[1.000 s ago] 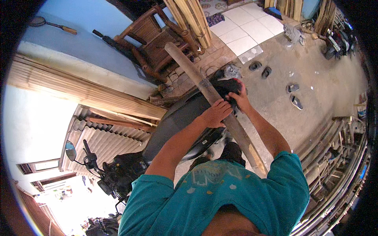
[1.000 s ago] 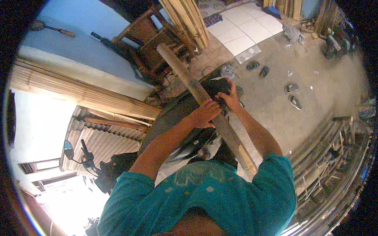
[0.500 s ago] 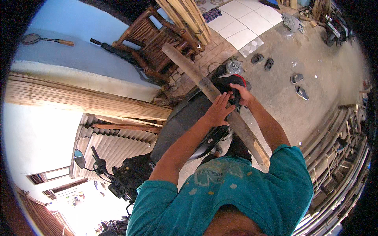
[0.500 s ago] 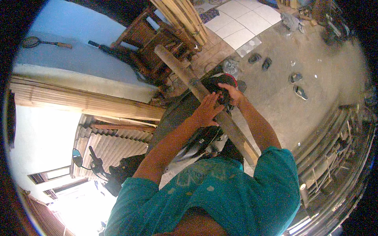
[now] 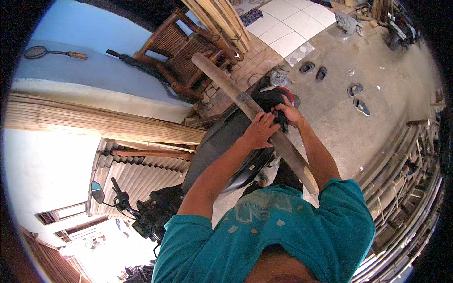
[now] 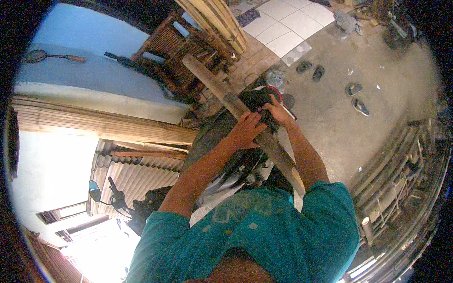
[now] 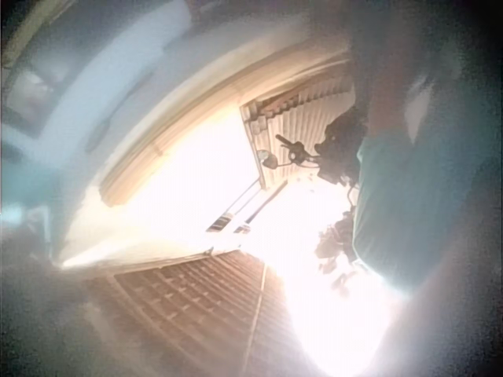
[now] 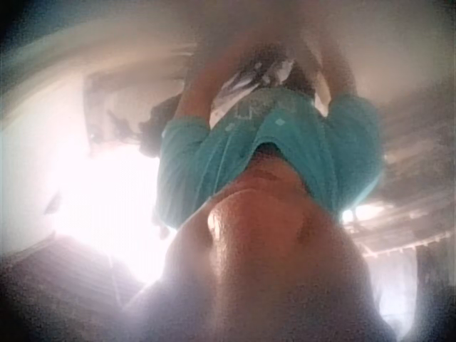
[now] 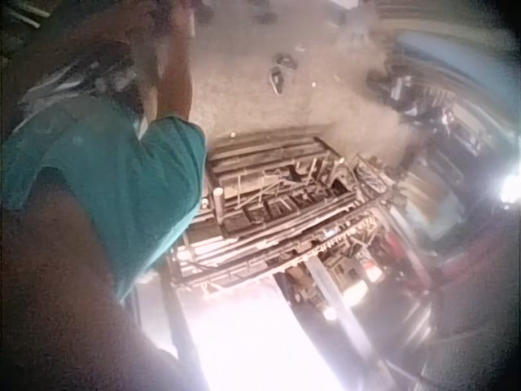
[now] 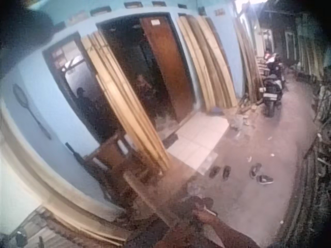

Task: The person secures a long bamboo pole to a scooter seat using a rope. They wrap the rope around the pole and the scooter, then tie and tighten the knot to hold the pole in place.

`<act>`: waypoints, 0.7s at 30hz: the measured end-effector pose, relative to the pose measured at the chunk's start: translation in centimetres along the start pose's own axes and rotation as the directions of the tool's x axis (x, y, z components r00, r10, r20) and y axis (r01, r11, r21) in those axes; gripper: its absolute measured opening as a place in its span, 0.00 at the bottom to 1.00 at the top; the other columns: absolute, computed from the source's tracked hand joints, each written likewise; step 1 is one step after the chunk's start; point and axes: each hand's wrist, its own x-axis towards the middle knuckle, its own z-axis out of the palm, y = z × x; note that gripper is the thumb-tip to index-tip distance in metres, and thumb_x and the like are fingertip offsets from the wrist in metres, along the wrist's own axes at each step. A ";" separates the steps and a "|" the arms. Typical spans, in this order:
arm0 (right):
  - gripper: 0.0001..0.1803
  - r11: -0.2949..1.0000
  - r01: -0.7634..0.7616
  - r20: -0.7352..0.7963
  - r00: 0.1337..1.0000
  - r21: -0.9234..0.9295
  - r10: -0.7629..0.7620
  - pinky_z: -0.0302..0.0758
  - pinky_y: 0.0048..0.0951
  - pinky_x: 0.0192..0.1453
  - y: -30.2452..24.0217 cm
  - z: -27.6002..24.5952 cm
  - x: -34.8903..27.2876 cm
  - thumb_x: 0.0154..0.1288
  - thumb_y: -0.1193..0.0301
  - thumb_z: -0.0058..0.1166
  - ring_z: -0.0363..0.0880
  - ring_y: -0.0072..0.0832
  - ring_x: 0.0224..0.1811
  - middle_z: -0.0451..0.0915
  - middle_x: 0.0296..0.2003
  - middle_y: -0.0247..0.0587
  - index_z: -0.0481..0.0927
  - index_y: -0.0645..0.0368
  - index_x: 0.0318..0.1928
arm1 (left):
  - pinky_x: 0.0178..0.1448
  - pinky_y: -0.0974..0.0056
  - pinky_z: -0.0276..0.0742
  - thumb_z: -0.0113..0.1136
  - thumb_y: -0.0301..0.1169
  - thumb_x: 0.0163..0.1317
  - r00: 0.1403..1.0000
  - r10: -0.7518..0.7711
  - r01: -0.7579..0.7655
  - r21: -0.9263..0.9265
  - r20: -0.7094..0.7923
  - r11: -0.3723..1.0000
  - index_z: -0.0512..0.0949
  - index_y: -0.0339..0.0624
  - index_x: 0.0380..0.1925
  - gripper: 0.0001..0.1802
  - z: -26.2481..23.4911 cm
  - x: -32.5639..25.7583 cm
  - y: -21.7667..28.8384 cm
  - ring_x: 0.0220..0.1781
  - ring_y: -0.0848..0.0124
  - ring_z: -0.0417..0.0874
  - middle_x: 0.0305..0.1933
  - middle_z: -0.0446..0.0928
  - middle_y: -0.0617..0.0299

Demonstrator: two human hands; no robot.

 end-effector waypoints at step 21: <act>0.17 0.518 0.493 0.517 0.849 -0.699 -0.111 0.74 0.35 0.59 -5.3 -0.4 -4.2 0.62 0.73 0.53 0.82 0.37 0.47 0.84 0.43 0.46 0.81 0.58 0.52 | 0.74 0.43 0.47 0.76 0.53 0.36 0.997 0.073 -0.073 -0.024 0.001 0.997 0.71 0.46 0.59 0.48 -0.2 -0.1 -0.4 0.71 0.57 0.64 0.69 0.65 0.54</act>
